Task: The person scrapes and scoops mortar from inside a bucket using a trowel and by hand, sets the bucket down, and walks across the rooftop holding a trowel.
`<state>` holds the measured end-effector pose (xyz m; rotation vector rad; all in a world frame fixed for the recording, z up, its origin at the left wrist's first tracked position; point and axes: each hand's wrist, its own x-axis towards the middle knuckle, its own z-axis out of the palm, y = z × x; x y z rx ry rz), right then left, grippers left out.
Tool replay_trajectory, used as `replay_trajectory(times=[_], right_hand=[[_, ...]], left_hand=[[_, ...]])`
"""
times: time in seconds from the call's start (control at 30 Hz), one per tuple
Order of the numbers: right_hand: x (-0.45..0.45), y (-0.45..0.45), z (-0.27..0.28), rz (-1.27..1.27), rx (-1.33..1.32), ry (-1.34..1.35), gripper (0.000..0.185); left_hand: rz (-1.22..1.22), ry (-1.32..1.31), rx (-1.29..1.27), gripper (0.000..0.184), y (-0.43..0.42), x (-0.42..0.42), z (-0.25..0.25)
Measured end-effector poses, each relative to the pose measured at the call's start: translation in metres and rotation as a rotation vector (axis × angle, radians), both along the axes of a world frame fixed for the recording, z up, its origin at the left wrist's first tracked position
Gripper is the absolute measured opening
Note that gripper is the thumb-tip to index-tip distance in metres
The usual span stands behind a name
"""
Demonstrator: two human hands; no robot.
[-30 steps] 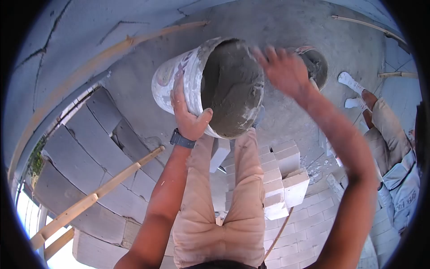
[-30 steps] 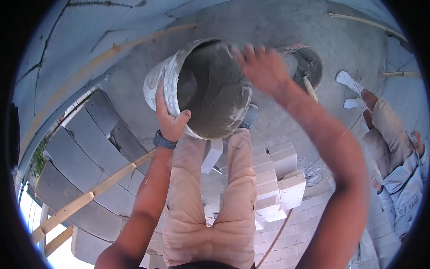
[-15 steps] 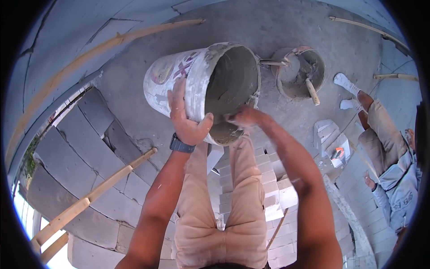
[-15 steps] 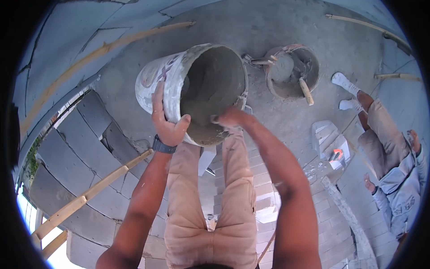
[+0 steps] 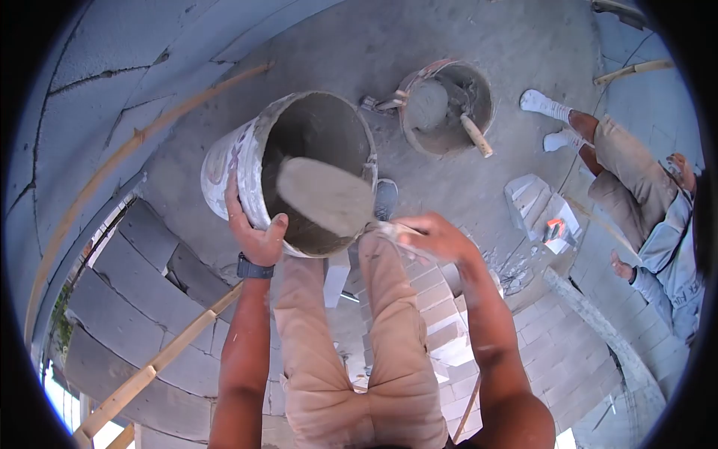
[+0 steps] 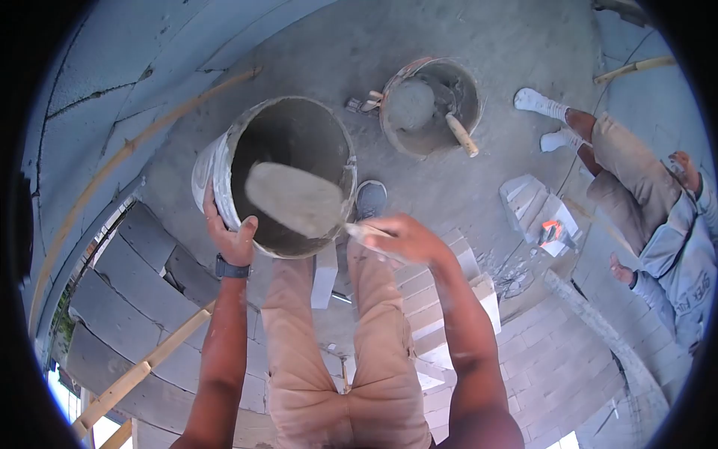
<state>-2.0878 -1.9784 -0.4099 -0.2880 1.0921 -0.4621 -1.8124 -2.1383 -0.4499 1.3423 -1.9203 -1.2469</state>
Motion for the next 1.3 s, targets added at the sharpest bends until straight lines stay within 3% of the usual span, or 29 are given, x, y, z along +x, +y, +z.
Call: replay_trajectory(times=[0.07, 0.13, 0.17, 0.23, 0.3, 0.37, 0.43, 0.57, 0.67, 0.8, 0.87, 0.9, 0.93, 0.97, 1.03, 1.1, 1.13, 1.2, 1.27, 1.3], right_hand=[[-0.015, 0.053, 0.025, -0.244, -0.11, 0.322, 0.041], [-0.021, 0.081, 0.033, -0.276, -0.168, 0.652, 0.048], [-0.024, 0.092, 0.022, -0.272, -0.178, 0.63, 0.048], [-0.018, 0.113, -0.005, -0.235, -0.132, 1.197, 0.051], [-0.018, 0.124, -0.048, -0.102, -0.341, 1.562, 0.056], [-0.043, 0.124, -0.138, 0.046, -0.2, 1.6, 0.055], [-0.041, 0.081, -0.134, 0.041, 0.08, 1.457, 0.053], [-0.025, 0.083, -0.132, -0.036, -0.177, 1.562, 0.05], [0.005, 0.065, -0.077, -0.063, -0.304, 1.573, 0.047], [0.032, 0.034, -0.051, 0.226, -0.523, 1.303, 0.049], [0.064, -0.051, -0.037, 0.783, -0.489, 1.261, 0.038], [0.087, -0.099, -0.059, 0.88, -0.673, 1.293, 0.026], [0.095, -0.101, -0.067, 0.725, -0.634, 1.319, 0.017], [0.107, -0.126, -0.088, 0.818, -0.647, 1.298, 0.041], [0.131, -0.173, -0.101, 1.049, -0.584, 1.274, 0.033], [0.167, -0.175, -0.146, 0.774, -0.376, 1.153, 0.031], [0.176, -0.163, -0.181, 0.913, -0.516, 1.279, 0.037], [0.212, -0.115, -0.227, 0.099, -0.22, 0.974, 0.038], [0.218, -0.082, -0.207, 0.654, -0.306, 1.214, 0.038], [0.221, -0.068, -0.21, 0.648, -0.289, 1.139, 0.038]], left_hand=[[0.027, 0.009, -0.013, 0.099, 0.0, -0.006, 0.002], [0.054, 0.024, 0.026, 0.098, -0.009, 0.005, 0.006], [0.063, 0.005, 0.016, 0.098, -0.014, 0.01, 0.004], [0.083, 0.005, 0.031, 0.097, -0.021, 0.021, 0.004], [0.117, 0.053, 0.061, 0.096, -0.031, 0.016, -0.006], [0.131, -0.039, 0.057, 0.096, -0.031, 0.037, 0.002], [0.199, 0.089, 0.112, 0.094, -0.033, 0.03, 0.002], [0.13, 0.116, 0.153, 0.097, -0.043, 0.04, -0.007], [-0.015, 0.104, 0.158, 0.097, -0.042, 0.043, -0.003], [-0.04, 0.213, 0.151, 0.1, -0.046, 0.031, -0.007], [-0.103, 0.193, 0.168, 0.094, -0.052, 0.038, -0.009], [-0.155, 0.148, 0.16, 0.089, -0.052, 0.041, -0.011], [-0.153, 0.169, 0.15, 0.088, -0.051, 0.041, -0.012], [-0.165, 0.178, 0.159, 0.088, -0.049, 0.041, -0.013], [-0.142, 0.184, 0.151, 0.089, -0.041, 0.044, -0.013], [-0.16, 0.159, 0.078, 0.088, -0.025, 0.042, -0.004], [-0.146, 0.15, 0.111, 0.091, -0.022, 0.046, -0.014], [-0.25, 0.059, 0.033, 0.09, -0.013, 0.047, -0.002], [-0.328, -0.008, 0.001, 0.091, 0.0, 0.049, 0.002], [-0.339, -0.004, 0.009, 0.091, 0.007, 0.053, -0.003]])
